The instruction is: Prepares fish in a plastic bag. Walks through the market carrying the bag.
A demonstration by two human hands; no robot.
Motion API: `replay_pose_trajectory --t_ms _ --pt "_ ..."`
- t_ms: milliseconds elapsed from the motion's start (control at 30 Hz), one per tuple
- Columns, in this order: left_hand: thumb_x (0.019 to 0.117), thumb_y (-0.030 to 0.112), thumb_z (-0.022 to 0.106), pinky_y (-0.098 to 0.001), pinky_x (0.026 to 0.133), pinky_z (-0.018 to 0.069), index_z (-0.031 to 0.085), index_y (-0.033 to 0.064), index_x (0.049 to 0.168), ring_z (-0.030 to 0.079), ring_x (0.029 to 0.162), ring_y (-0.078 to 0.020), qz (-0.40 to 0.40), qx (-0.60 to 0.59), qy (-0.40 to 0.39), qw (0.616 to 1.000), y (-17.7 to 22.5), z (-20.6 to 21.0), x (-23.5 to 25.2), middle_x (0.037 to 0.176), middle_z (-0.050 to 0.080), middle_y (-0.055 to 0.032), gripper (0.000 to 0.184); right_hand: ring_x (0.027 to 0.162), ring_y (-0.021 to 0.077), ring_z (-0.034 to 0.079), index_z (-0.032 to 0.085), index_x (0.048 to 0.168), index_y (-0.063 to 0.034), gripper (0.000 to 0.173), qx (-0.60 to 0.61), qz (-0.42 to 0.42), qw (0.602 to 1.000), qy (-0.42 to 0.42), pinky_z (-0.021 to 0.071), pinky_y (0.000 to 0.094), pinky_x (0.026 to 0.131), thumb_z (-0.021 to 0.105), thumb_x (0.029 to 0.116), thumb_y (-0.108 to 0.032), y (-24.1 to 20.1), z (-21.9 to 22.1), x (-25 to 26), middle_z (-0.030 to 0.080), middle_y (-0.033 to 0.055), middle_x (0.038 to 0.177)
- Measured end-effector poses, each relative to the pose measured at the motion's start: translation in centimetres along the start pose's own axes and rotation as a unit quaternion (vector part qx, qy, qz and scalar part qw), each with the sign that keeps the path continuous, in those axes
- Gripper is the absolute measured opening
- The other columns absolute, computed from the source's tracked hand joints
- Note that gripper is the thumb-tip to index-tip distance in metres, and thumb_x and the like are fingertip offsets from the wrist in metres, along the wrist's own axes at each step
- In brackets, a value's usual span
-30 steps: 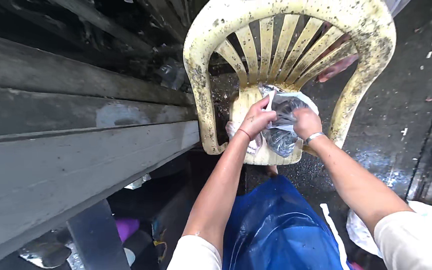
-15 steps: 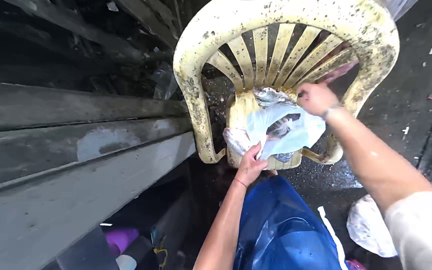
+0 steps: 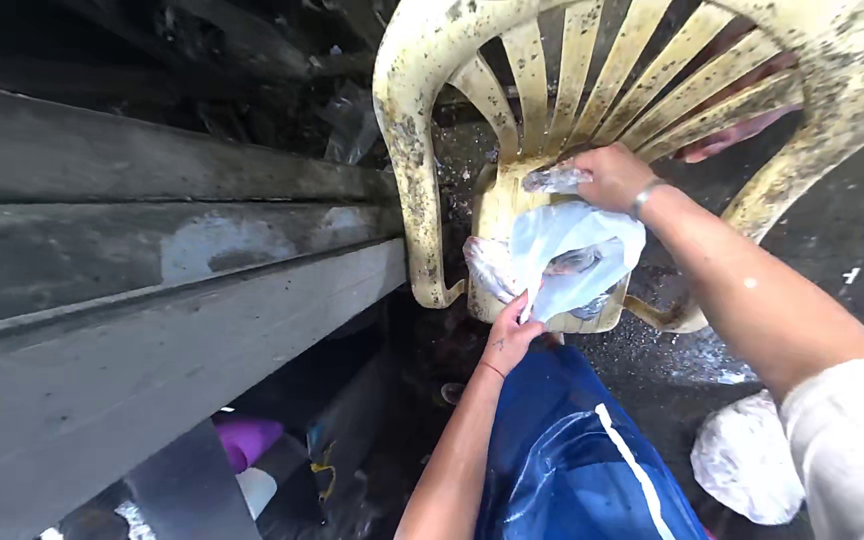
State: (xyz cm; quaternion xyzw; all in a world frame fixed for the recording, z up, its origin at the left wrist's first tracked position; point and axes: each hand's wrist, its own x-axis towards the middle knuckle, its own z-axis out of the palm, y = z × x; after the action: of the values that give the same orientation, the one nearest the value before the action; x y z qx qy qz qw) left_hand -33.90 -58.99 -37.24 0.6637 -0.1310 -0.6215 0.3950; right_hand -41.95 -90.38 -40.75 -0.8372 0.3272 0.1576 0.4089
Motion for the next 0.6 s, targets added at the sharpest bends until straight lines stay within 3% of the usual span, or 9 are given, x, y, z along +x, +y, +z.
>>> replay_pose_trajectory --t_ms 33,100,167,233,300,400,433,500,600 --pt "0.0884 0.005 0.065 -0.0388 0.075 0.0578 0.055 0.0175 0.148 0.064 0.085 -0.0175 -0.011 -0.025 0.012 1.000 0.5 -0.1 0.5 0.111 0.067 -0.0098 0.062 0.094 0.0390 0.069 0.073 0.107 -0.0032 0.018 0.018 -0.043 0.999 0.020 0.0518 0.0635 0.086 0.063 0.0936 -0.009 -1.6 -1.8 -2.2 0.072 0.0198 0.097" --pt "0.0921 0.007 0.058 -0.0375 0.070 0.0563 0.046 0.0229 0.155 0.063 0.088 -0.0177 -0.031 -0.067 0.013 0.997 2.4 -0.2 1.6 0.123 0.064 -0.0096 0.066 0.067 0.0258 0.059 0.064 0.083 -0.0038 0.008 0.072 -0.132 0.986 0.072 0.0467 0.0500 0.061 0.062 0.0872 -0.010 -3.9 -3.9 -6.7 0.061 0.0110 0.072" --pt "0.0900 0.005 0.054 -0.0380 0.065 0.0554 0.041 0.0232 0.157 0.063 0.087 -0.0193 -0.036 -0.095 0.014 0.995 5.1 -0.4 3.5 0.125 0.063 -0.0107 0.071 0.059 0.0150 0.051 0.058 0.072 -0.0062 0.014 0.137 -0.187 0.968 0.098 0.0416 0.0386 0.055 0.062 0.0846 -0.010 -5.1 -4.3 -9.5 0.055 0.0041 0.065" --pt "0.0877 0.001 0.053 -0.0415 0.067 0.0579 0.041 0.0204 0.155 0.066 0.091 -0.0223 -0.031 -0.099 0.005 0.995 7.5 -1.0 5.5 0.128 0.063 -0.0119 0.071 0.070 0.0170 0.060 0.064 0.076 -0.0028 0.011 0.165 -0.187 0.964 0.096 0.0500 0.0406 0.065 0.065 0.0851 -0.007 -4.7 -2.9 -10.4 0.064 0.0087 0.075" --pt "0.0894 -0.002 0.053 -0.0446 0.073 0.0589 0.037 0.0226 0.158 0.066 0.100 -0.0240 -0.021 -0.083 -0.014 0.996 9.9 -1.7 7.0 0.133 0.062 -0.0114 0.074 0.087 0.0227 0.071 0.076 0.095 -0.0009 0.012 0.184 -0.105 0.974 0.077 0.0579 0.0494 0.083 0.069 0.0861 -0.005 -2.6 -0.5 -9.7 0.075 0.0128 0.092" --pt "0.0850 -0.004 0.055 -0.0462 0.073 0.0584 0.036 0.0261 0.160 0.065 0.101 -0.0261 -0.013 -0.030 -0.031 0.999 12.1 -2.5 8.7 0.133 0.061 -0.0132 0.083 0.081 0.0326 0.065 0.068 0.088 -0.0002 0.006 0.139 -0.014 0.986 0.091 0.0516 0.0582 0.074 0.067 0.0855 -0.005 1.2 3.4 -7.7 0.067 0.0171 0.084" --pt "0.0832 -0.003 0.056 -0.0461 0.073 0.0585 0.037 0.0254 0.159 0.065 0.102 -0.0264 -0.014 -0.012 -0.035 0.999 12.7 -2.6 9.0 0.134 0.061 -0.0131 0.083 0.089 0.0367 0.067 0.069 0.093 0.0001 0.008 0.096 -0.004 0.990 0.100 0.0526 0.0610 0.080 0.066 0.0875 -0.006 1.3 3.9 -7.9 0.068 0.0196 0.091" --pt "0.0810 -0.003 0.057 -0.0451 0.073 0.0585 0.039 0.0238 0.159 0.065 0.103 -0.0263 -0.021 0.013 -0.041 0.999 13.8 -2.3 8.9 0.136 0.059 -0.0136 0.084 0.114 0.0397 0.062 0.075 0.114 -0.0090 0.022 0.009 0.000 0.988 0.156 0.0510 0.0597 0.099 0.065 0.0945 -0.015 -0.7 4.8 -9.8 0.067 0.0186 0.118" --pt "0.0793 -0.003 0.057 -0.0416 0.071 0.0573 0.040 0.0227 0.159 0.064 0.101 -0.0240 -0.018 0.042 -0.067 0.997 14.1 -1.7 8.4 0.136 0.059 -0.0134 0.085 0.109 0.0427 0.064 0.075 0.109 -0.0052 0.025 -0.003 -0.060 0.954 0.293 0.0536 0.0570 0.093 0.063 0.0951 -0.022 -5.6 10.3 -12.3 0.068 0.0230 0.112"
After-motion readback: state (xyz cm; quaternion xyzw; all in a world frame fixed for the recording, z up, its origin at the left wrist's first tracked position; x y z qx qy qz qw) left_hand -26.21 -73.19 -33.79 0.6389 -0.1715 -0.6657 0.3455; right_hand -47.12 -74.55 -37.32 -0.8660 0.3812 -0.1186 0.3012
